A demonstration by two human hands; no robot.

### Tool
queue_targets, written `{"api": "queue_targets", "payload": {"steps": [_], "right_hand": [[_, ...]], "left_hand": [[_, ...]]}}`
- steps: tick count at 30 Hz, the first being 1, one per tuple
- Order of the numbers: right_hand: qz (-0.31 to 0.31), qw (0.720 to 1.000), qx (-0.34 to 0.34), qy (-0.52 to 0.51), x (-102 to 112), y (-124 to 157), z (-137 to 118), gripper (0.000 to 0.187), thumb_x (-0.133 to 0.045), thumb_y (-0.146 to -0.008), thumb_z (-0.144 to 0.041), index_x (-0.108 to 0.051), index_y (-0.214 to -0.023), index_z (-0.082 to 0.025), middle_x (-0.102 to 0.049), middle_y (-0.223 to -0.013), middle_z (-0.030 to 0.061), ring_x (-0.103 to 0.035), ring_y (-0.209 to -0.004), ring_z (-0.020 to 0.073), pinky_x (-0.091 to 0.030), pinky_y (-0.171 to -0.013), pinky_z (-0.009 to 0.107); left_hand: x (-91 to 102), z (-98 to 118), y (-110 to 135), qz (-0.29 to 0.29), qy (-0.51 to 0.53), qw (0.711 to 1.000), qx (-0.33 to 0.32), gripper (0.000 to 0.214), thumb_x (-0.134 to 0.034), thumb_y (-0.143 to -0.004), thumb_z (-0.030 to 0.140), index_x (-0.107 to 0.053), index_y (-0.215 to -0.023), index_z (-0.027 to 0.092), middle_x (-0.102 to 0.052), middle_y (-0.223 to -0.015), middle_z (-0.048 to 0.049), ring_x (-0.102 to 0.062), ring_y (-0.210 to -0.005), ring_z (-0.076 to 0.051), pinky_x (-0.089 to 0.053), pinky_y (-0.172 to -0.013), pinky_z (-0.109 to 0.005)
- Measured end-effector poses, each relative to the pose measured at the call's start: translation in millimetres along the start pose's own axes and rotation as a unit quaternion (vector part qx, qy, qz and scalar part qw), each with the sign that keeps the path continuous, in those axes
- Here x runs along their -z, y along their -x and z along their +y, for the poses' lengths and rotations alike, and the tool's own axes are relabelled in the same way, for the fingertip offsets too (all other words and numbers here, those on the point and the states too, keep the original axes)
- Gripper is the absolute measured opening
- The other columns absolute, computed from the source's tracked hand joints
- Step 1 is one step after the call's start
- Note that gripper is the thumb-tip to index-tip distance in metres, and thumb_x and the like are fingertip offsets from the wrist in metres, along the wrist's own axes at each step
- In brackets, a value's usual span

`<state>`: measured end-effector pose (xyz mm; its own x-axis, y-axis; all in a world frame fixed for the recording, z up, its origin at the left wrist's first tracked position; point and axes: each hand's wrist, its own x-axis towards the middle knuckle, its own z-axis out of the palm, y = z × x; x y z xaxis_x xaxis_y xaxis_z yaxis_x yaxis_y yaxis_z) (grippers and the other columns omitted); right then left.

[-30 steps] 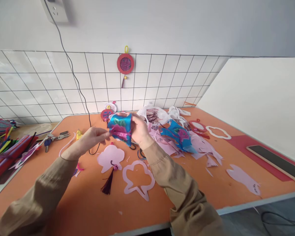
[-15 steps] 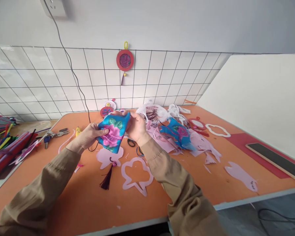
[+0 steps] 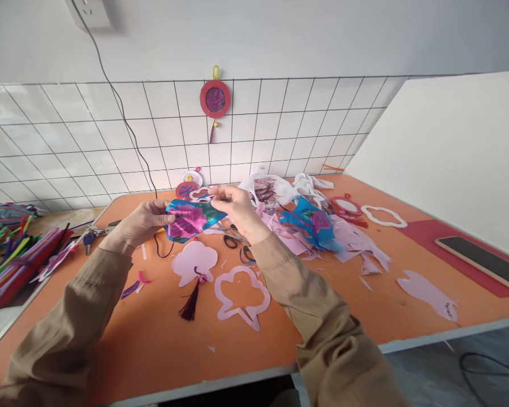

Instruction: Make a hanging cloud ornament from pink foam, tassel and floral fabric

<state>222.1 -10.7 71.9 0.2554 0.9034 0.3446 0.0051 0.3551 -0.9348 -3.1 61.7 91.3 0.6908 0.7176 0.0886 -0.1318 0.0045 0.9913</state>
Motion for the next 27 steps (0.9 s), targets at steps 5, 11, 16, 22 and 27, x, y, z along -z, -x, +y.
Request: {"api": "queue_targets", "payload": {"steps": [5, 11, 16, 22, 27], "right_hand": [[0.021, 0.998, -0.014, -0.058, -4, 3, -5, 0.038, -0.084, -0.057, -0.029, -0.074, -0.093, -0.022, -0.074, -0.102, 0.0053, -0.065, -0.1, 0.0208, -0.052, -0.086, 0.034], [-0.033, 0.997, -0.051, -0.04, -1, 3, 2, 0.05, -0.082, -0.058, -0.021, -0.073, -0.106, -0.021, -0.073, -0.095, 0.0034, -0.066, -0.091, 0.0185, -0.053, -0.079, 0.032], [-0.018, 1.0, -0.023, 0.001, 0, 0, 7, 0.033, -0.078, -0.059, -0.022, -0.075, -0.091, -0.02, -0.07, -0.086, 0.0007, -0.063, -0.082, 0.0154, -0.051, -0.074, 0.029], [0.006, 0.999, -0.019, 0.029, -2, 0, 6, 0.023, -0.074, -0.059, -0.025, -0.073, -0.082, -0.021, -0.07, -0.08, 0.0006, -0.064, -0.077, 0.0165, -0.051, -0.071, 0.03], [0.003, 0.999, -0.016, 0.046, -5, 1, 2, 0.021, -0.071, -0.059, -0.026, -0.07, -0.079, -0.021, -0.071, -0.08, 0.0013, -0.064, -0.077, 0.0179, -0.051, -0.072, 0.032]], "left_hand": [[9.7, 1, 1, 0.016, 0.015, 1.0, 0.001, 0.029, -0.097, -0.05, 0.022, -0.077, -0.071, 0.016, -0.073, -0.068, -0.0029, -0.067, -0.063, -0.013, -0.055, -0.063, -0.023], [9.9, 1, 2, 0.04, -0.03, 0.999, -0.012, 0.031, -0.095, -0.053, 0.022, -0.079, -0.078, 0.014, -0.076, -0.073, -0.0055, -0.068, -0.062, -0.014, -0.056, -0.06, -0.024], [10.6, 2, 3, 0.06, -0.041, 0.997, -0.011, 0.034, -0.095, -0.057, 0.026, -0.08, -0.085, 0.013, -0.078, -0.079, -0.0075, -0.07, -0.066, -0.015, -0.058, -0.065, -0.025], [13.7, 2, 1, 0.088, -0.036, 0.995, -0.013, 0.049, -0.094, -0.055, 0.02, -0.078, -0.1, 0.011, -0.078, -0.084, -0.0084, -0.072, -0.072, -0.017, -0.058, -0.069, -0.027], [16.1, 5, 2, 0.073, -0.056, 0.996, -0.011, 0.061, -0.089, -0.053, 0.009, -0.076, -0.112, 0.012, -0.078, -0.092, -0.0066, -0.071, -0.08, -0.015, -0.056, -0.072, -0.026]]}}
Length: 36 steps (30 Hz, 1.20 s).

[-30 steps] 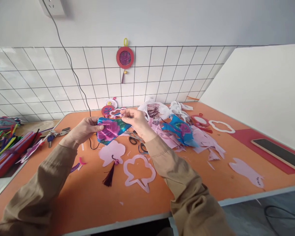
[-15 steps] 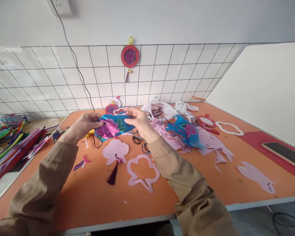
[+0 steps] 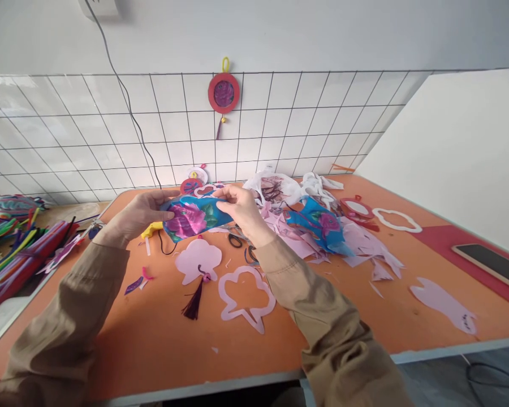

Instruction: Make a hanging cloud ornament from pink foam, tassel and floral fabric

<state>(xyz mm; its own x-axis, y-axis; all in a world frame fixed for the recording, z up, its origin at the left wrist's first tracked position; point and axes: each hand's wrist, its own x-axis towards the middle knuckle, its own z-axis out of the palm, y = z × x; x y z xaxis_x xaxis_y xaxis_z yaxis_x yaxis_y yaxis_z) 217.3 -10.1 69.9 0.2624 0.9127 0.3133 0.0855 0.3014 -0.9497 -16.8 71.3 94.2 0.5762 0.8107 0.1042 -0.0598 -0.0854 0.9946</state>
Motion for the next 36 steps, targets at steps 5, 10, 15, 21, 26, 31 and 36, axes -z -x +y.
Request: {"api": "queue_targets", "payload": {"steps": [5, 10, 15, 21, 26, 31, 36], "right_hand": [[-0.004, 1.0, -0.011, -0.008, -2, 2, -6, 0.02, -0.072, -0.057, -0.026, -0.07, -0.077, -0.021, -0.071, -0.078, 0.0017, -0.064, -0.075, 0.0183, -0.051, -0.072, 0.033], [-0.037, 0.999, 0.002, 0.015, -2, 3, -7, 0.022, -0.073, -0.057, -0.025, -0.072, -0.078, -0.018, -0.07, -0.078, 0.002, -0.063, -0.073, 0.0167, -0.05, -0.073, 0.032], [-0.074, 0.993, 0.018, 0.091, -1, 3, -4, 0.02, -0.069, -0.062, -0.024, -0.074, -0.08, -0.017, -0.071, -0.078, 0.0028, -0.063, -0.073, 0.0168, -0.05, -0.073, 0.032], [-0.098, 0.967, 0.05, 0.23, -2, 6, 1, 0.003, -0.066, -0.069, -0.017, -0.067, -0.066, -0.019, -0.073, -0.081, 0.0051, -0.069, -0.083, 0.0228, -0.053, -0.085, 0.039], [-0.122, 0.948, 0.117, 0.271, -5, 10, 0, 0.006, -0.065, -0.072, -0.015, -0.067, -0.068, -0.019, -0.072, -0.123, 0.0111, -0.065, -0.12, 0.03, -0.047, -0.105, 0.048], [-0.136, 0.974, 0.072, 0.167, -10, 12, 0, 0.015, -0.064, -0.076, -0.021, -0.072, -0.088, -0.017, -0.077, -0.098, 0.009, -0.073, -0.092, 0.0226, -0.057, -0.087, 0.039], [-0.106, 0.984, 0.038, 0.136, -5, 10, 0, 0.012, -0.062, -0.08, -0.025, -0.071, -0.082, -0.016, -0.069, -0.067, 0.0018, -0.062, -0.054, 0.0135, -0.053, -0.057, 0.028]], "left_hand": [[-0.4, 1, 0, 0.034, -0.022, 0.999, -0.008, 0.051, -0.088, -0.055, 0.014, -0.077, -0.104, 0.01, -0.078, -0.093, -0.008, -0.071, -0.079, -0.016, -0.056, -0.075, -0.028], [-2.8, 3, 1, 0.06, -0.027, 0.997, -0.027, 0.048, -0.091, -0.054, 0.023, -0.078, -0.098, 0.011, -0.078, -0.089, -0.0082, -0.07, -0.074, -0.016, -0.056, -0.073, -0.029], [-4.3, 7, 4, 0.08, -0.007, 0.995, -0.057, 0.048, -0.093, -0.05, 0.024, -0.078, -0.094, 0.013, -0.077, -0.083, -0.0052, -0.067, -0.067, -0.014, -0.054, -0.067, -0.027], [-6.7, 8, 8, 0.099, -0.053, 0.989, -0.098, 0.046, -0.086, -0.061, 0.025, -0.078, -0.105, 0.013, -0.075, -0.083, -0.0039, -0.064, -0.068, -0.012, -0.051, -0.065, -0.025], [-8.6, 12, 11, 0.088, -0.15, 0.98, -0.095, 0.047, -0.081, -0.066, 0.025, -0.077, -0.111, 0.012, -0.074, -0.081, -0.0038, -0.063, -0.068, -0.014, -0.051, -0.064, -0.026], [-9.0, 11, 12, 0.005, -0.135, 0.985, -0.111, 0.045, -0.079, -0.071, 0.031, -0.077, -0.112, 0.013, -0.078, -0.105, -0.0103, -0.071, -0.095, -0.025, -0.056, -0.085, -0.036], [-5.7, 10, 12, 0.047, -0.145, 0.983, -0.098, 0.042, -0.078, -0.074, 0.035, -0.078, -0.111, 0.013, -0.078, -0.102, -0.0114, -0.071, -0.09, -0.024, -0.057, -0.079, -0.035]]}}
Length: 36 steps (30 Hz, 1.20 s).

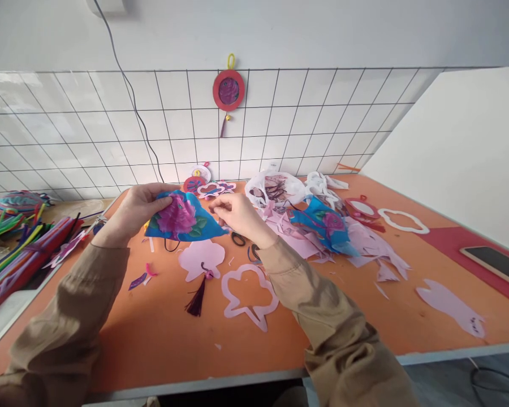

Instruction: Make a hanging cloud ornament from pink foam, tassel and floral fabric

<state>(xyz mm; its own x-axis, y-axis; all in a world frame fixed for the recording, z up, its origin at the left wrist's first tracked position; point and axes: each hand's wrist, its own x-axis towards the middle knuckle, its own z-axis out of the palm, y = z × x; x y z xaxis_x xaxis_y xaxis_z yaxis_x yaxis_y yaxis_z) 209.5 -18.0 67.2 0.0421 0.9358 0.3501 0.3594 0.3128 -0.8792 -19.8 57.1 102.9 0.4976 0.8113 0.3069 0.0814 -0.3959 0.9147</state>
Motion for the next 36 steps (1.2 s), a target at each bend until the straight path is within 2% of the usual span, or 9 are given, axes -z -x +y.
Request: {"api": "queue_targets", "payload": {"steps": [3, 7, 11, 15, 18, 21, 24, 29, 36], "right_hand": [[-0.003, 0.999, -0.024, 0.03, 6, -2, 3, 0.012, -0.06, -0.082, -0.022, -0.07, -0.081, -0.016, -0.068, -0.063, 0.0004, -0.054, -0.041, 0.01, -0.049, -0.049, 0.027], [0.017, 0.989, -0.03, 0.143, 12, -5, 12, 0.022, -0.052, -0.087, -0.013, -0.073, -0.092, -0.016, -0.076, -0.086, 0.0083, -0.07, -0.059, 0.018, -0.059, -0.068, 0.037], [0.037, 0.972, 0.105, 0.207, 10, -5, 11, 0.046, -0.07, -0.079, -0.014, -0.069, -0.125, -0.018, -0.06, -0.143, 0.0161, -0.055, -0.136, 0.0321, -0.045, -0.113, 0.05], [-0.062, 0.979, 0.158, 0.113, -5, 2, 2, 0.079, -0.079, -0.078, -0.038, -0.048, -0.15, -0.025, -0.044, -0.159, 0.0129, -0.036, -0.151, 0.0305, -0.033, -0.123, 0.05], [-0.112, 0.984, 0.14, 0.023, -20, 8, -2, 0.075, -0.08, -0.077, -0.047, -0.054, -0.144, -0.025, -0.056, -0.148, 0.0131, -0.05, -0.14, 0.0319, -0.042, -0.114, 0.05], [-0.116, 0.989, 0.085, -0.027, -26, 9, -5, 0.037, -0.076, -0.077, -0.041, -0.074, -0.105, -0.017, -0.074, -0.099, 0.0086, -0.069, -0.094, 0.0256, -0.056, -0.081, 0.038], [-0.036, 0.998, 0.041, -0.042, -20, 9, -11, 0.019, -0.073, -0.076, -0.034, -0.071, -0.076, -0.016, -0.066, -0.07, 0.0013, -0.06, -0.068, 0.0167, -0.048, -0.064, 0.03], [0.131, 0.983, 0.039, -0.123, 0, 7, -22, 0.017, -0.075, -0.07, -0.033, -0.067, -0.072, -0.017, -0.06, -0.068, -0.0016, -0.052, -0.063, 0.0128, -0.041, -0.059, 0.028], [0.227, 0.954, 0.08, -0.177, 16, 2, -25, 0.016, -0.077, -0.07, -0.027, -0.063, -0.063, -0.02, -0.051, -0.061, -0.0034, -0.044, -0.059, 0.0117, -0.037, -0.058, 0.029]], "left_hand": [[6.4, -1, -2, 0.054, 0.003, 0.999, 0.002, 0.041, -0.079, -0.072, 0.035, -0.078, -0.106, 0.012, -0.078, -0.096, -0.0099, -0.07, -0.082, -0.02, -0.057, -0.075, -0.032], [17.0, 2, -2, 0.086, 0.003, 0.996, 0.006, 0.041, -0.08, -0.07, 0.032, -0.078, -0.106, 0.013, -0.077, -0.09, -0.0073, -0.068, -0.076, -0.017, -0.056, -0.071, -0.029], [19.5, 13, 4, 0.003, -0.02, 1.0, 0.01, 0.048, -0.078, -0.073, 0.029, -0.074, -0.119, 0.014, -0.075, -0.083, -0.0042, -0.066, -0.071, -0.015, -0.055, -0.066, -0.026], [9.9, 25, 13, -0.117, -0.083, 0.989, -0.021, 0.058, -0.074, -0.077, 0.023, -0.066, -0.135, 0.015, -0.062, -0.063, 0.0028, -0.055, -0.054, -0.011, -0.045, -0.051, -0.021], [-1.3, 29, 17, -0.169, -0.103, 0.979, -0.039, 0.06, -0.07, -0.081, 0.022, -0.062, -0.14, 0.016, -0.048, -0.053, 0.0076, -0.042, -0.046, -0.008, -0.035, -0.045, -0.021], [-10.8, 28, 18, -0.156, -0.083, 0.983, -0.047, 0.059, -0.072, -0.081, 0.026, -0.062, -0.139, 0.018, -0.054, -0.058, 0.0058, -0.048, -0.052, -0.01, -0.039, -0.05, -0.023], [-15.1, 26, 17, -0.081, -0.023, 0.995, -0.044, 0.052, -0.071, -0.085, 0.036, -0.066, -0.131, 0.013, -0.071, -0.08, -0.0043, -0.062, -0.069, -0.014, -0.049, -0.062, -0.026], [-15.8, 14, 9, 0.001, -0.015, 0.999, 0.052, 0.036, -0.06, -0.092, 0.039, -0.071, -0.108, 0.01, -0.076, -0.098, -0.0136, -0.062, -0.062, -0.011, -0.049, -0.056, -0.023], [-39.8, -13, 10, -0.325, -0.166, 0.919, 0.149, 0.039, -0.068, -0.08, 0.03, -0.073, -0.117, 0.017, -0.076, -0.09, -0.0056, -0.064, -0.055, -0.011, -0.044, -0.047, -0.021]]}}
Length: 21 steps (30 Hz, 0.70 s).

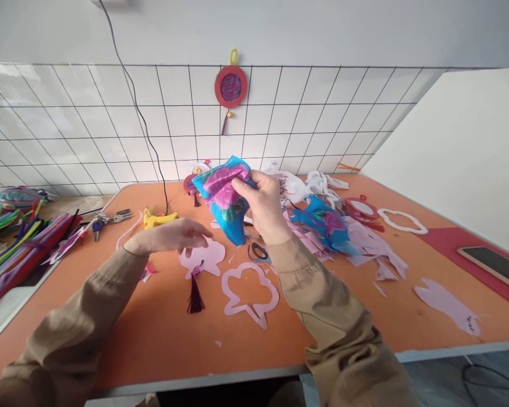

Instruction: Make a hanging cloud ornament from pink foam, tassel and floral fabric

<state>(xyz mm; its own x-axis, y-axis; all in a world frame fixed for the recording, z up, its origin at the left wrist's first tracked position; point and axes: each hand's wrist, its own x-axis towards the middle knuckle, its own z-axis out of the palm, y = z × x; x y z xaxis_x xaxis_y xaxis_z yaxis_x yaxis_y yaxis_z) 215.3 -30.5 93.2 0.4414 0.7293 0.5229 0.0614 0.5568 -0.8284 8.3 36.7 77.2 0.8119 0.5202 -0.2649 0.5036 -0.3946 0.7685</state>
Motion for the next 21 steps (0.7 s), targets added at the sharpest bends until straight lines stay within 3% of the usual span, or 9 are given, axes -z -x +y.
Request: {"api": "queue_targets", "payload": {"steps": [3, 5, 7, 10, 15, 18, 21], "right_hand": [[0.028, 0.999, 0.017, -0.024, 5, -5, -3, 0.011, -0.076, -0.072, -0.025, -0.067, -0.068, -0.021, -0.055, -0.065, -0.0032, -0.047, -0.061, 0.0117, -0.039, -0.062, 0.03], [0.046, 0.998, 0.033, -0.03, 9, -8, -7, 0.01, -0.076, -0.073, -0.026, -0.068, -0.07, -0.021, -0.057, -0.067, -0.0029, -0.049, -0.062, 0.0122, -0.041, -0.064, 0.031], [0.062, 0.996, 0.049, -0.031, 15, -11, -10, 0.01, -0.077, -0.073, -0.027, -0.068, -0.071, -0.023, -0.058, -0.068, -0.0027, -0.051, -0.063, 0.0133, -0.043, -0.066, 0.031], [0.099, 0.992, 0.073, -0.025, 26, -19, -11, 0.007, -0.076, -0.073, -0.027, -0.069, -0.073, -0.025, -0.06, -0.07, -0.0021, -0.054, -0.066, 0.0154, -0.045, -0.067, 0.033], [0.152, 0.978, 0.137, 0.034, 53, -40, -4, 0.012, -0.07, -0.079, -0.034, -0.061, -0.075, -0.026, -0.062, -0.073, 0.0013, -0.061, -0.077, 0.0207, -0.049, -0.074, 0.036], [0.076, 0.99, 0.123, 0.005, 65, -40, -6, 0.014, -0.065, -0.081, -0.04, -0.06, -0.081, -0.027, -0.068, -0.087, 0.0037, -0.065, -0.09, 0.0226, -0.051, -0.08, 0.039], [-0.033, 0.998, 0.058, -0.019, 64, -23, -14, 0.021, -0.063, -0.08, -0.049, -0.062, -0.082, -0.029, -0.071, -0.091, 0.0026, -0.068, -0.084, 0.022, -0.052, -0.068, 0.038]], "left_hand": [[-16.0, -6, -8, -0.129, -0.015, 0.992, -0.011, 0.039, -0.07, -0.078, 0.025, -0.072, -0.115, 0.015, -0.075, -0.086, -0.0051, -0.064, -0.054, -0.012, -0.049, -0.052, -0.022], [-23.3, -12, -12, -0.195, -0.008, 0.98, -0.023, 0.028, -0.069, -0.079, 0.024, -0.074, -0.105, 0.015, -0.073, -0.074, -0.0029, -0.064, -0.053, -0.012, -0.05, -0.054, -0.022], [-26.5, -17, -15, -0.235, -0.005, 0.972, -0.031, 0.012, -0.068, -0.081, 0.025, -0.074, -0.087, 0.017, -0.071, -0.065, -0.0017, -0.063, -0.051, -0.012, -0.05, -0.054, -0.021], [-23.8, -21, -15, -0.26, -0.014, 0.965, -0.039, 0.019, -0.069, -0.083, 0.03, -0.07, -0.068, 0.018, -0.068, -0.056, -0.0015, -0.061, -0.048, -0.012, -0.048, -0.051, -0.02], [-7.3, -13, -6, -0.241, -0.03, 0.969, -0.039, 0.02, -0.067, -0.084, 0.032, -0.074, -0.072, 0.017, -0.068, -0.057, -0.0022, -0.06, -0.048, -0.012, -0.048, -0.052, -0.02], [3.6, -8, -1, -0.162, -0.022, 0.985, -0.054, 0.019, -0.065, -0.084, 0.033, -0.075, -0.079, 0.016, -0.071, -0.061, -0.0034, -0.059, -0.05, -0.012, -0.049, -0.053, -0.021], [10.4, -6, 2, -0.102, 0.0, 0.993, -0.056, 0.02, -0.067, -0.082, 0.035, -0.074, -0.082, 0.016, -0.07, -0.062, -0.0028, -0.059, -0.048, -0.011, -0.048, -0.051, -0.022]]}}
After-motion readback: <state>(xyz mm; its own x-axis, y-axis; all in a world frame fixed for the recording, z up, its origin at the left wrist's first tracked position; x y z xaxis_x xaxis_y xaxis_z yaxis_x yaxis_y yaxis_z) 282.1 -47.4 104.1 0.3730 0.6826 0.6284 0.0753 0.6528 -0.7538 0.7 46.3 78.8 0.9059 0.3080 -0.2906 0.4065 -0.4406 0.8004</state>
